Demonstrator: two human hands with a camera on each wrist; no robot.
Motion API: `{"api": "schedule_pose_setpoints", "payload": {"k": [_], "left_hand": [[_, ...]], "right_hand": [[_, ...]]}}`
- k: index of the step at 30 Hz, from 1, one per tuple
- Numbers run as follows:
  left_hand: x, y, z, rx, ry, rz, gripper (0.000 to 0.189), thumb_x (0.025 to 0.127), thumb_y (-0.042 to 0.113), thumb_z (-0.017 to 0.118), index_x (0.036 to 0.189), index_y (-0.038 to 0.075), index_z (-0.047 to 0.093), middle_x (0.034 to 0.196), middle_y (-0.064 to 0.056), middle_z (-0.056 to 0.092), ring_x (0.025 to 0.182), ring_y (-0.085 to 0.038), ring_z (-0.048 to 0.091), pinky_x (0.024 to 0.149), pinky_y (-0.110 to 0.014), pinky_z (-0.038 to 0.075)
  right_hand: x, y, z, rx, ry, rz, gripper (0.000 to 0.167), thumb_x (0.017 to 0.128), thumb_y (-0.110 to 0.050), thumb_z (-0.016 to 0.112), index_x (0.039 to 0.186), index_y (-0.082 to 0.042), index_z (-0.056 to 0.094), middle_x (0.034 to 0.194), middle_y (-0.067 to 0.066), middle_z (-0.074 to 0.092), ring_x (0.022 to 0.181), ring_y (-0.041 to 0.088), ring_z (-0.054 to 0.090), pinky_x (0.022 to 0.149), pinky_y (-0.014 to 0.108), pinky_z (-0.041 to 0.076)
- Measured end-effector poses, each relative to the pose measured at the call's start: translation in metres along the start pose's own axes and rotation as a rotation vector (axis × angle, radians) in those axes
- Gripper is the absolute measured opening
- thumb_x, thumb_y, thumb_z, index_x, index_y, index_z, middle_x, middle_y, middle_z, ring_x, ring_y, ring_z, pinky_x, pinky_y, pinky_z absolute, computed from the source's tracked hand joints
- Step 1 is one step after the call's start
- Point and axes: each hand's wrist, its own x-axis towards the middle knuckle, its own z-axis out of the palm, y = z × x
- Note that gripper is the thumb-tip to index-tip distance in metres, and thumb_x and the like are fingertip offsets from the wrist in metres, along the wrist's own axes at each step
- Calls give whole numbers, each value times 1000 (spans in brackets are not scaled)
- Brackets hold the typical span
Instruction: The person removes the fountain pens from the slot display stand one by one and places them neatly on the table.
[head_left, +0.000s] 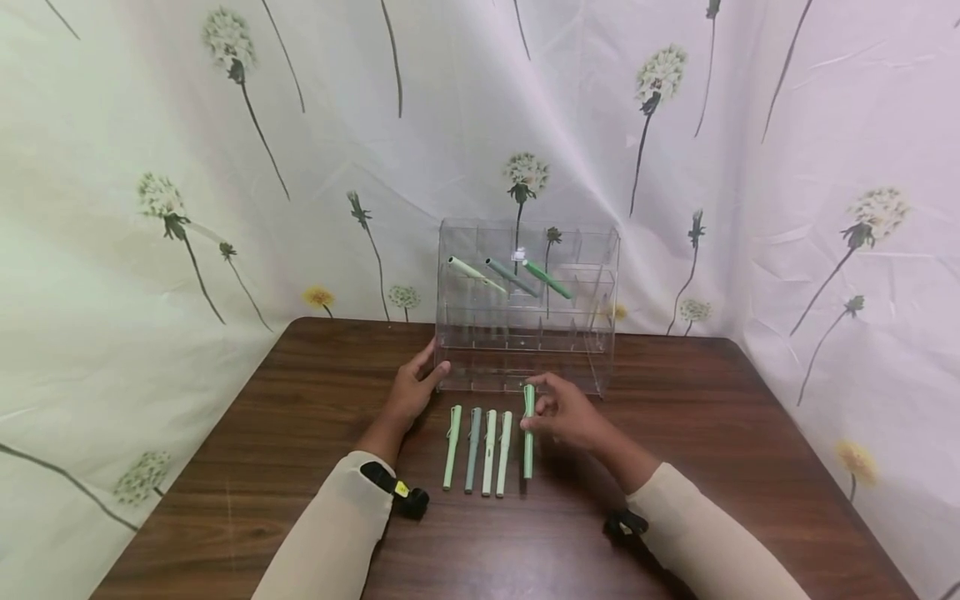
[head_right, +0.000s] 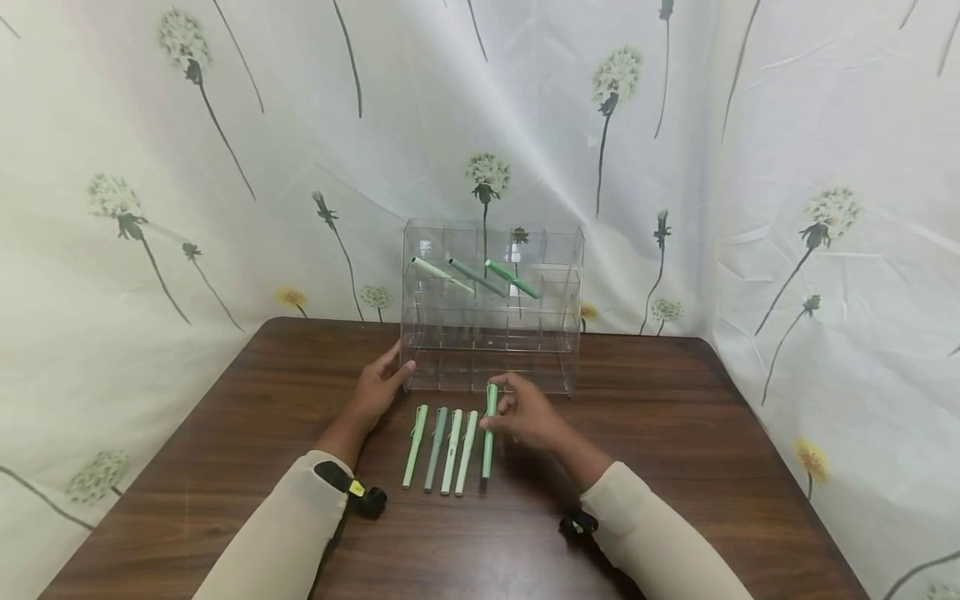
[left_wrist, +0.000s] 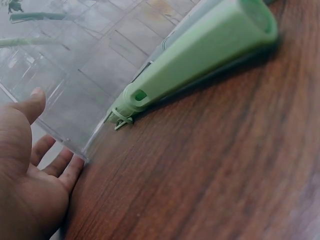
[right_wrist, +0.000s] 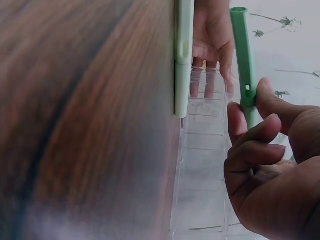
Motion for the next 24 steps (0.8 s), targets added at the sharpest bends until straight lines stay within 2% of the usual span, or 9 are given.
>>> {"api": "schedule_pose_setpoints", "payload": {"k": [15,24], "left_hand": [[0,2,0,21,5,-8,71,111,31,68,173,21,35,181,-10,31,169,-36,25,136,-58,25],[-1,7,2,6,3,-24,71,110,29,69,172,21,36,180,-12,33,167,-37,30,135,-56,29]], "right_hand": [[5,15,-1,-1,-34,49,74,95,-9,86,156,7,45,87,11,70,61,15,58,57,31,55],[7,28,7,11,-41,76,73,94,-8,87,154,7,48,84,5,68,62,15,58,59,30,55]]}}
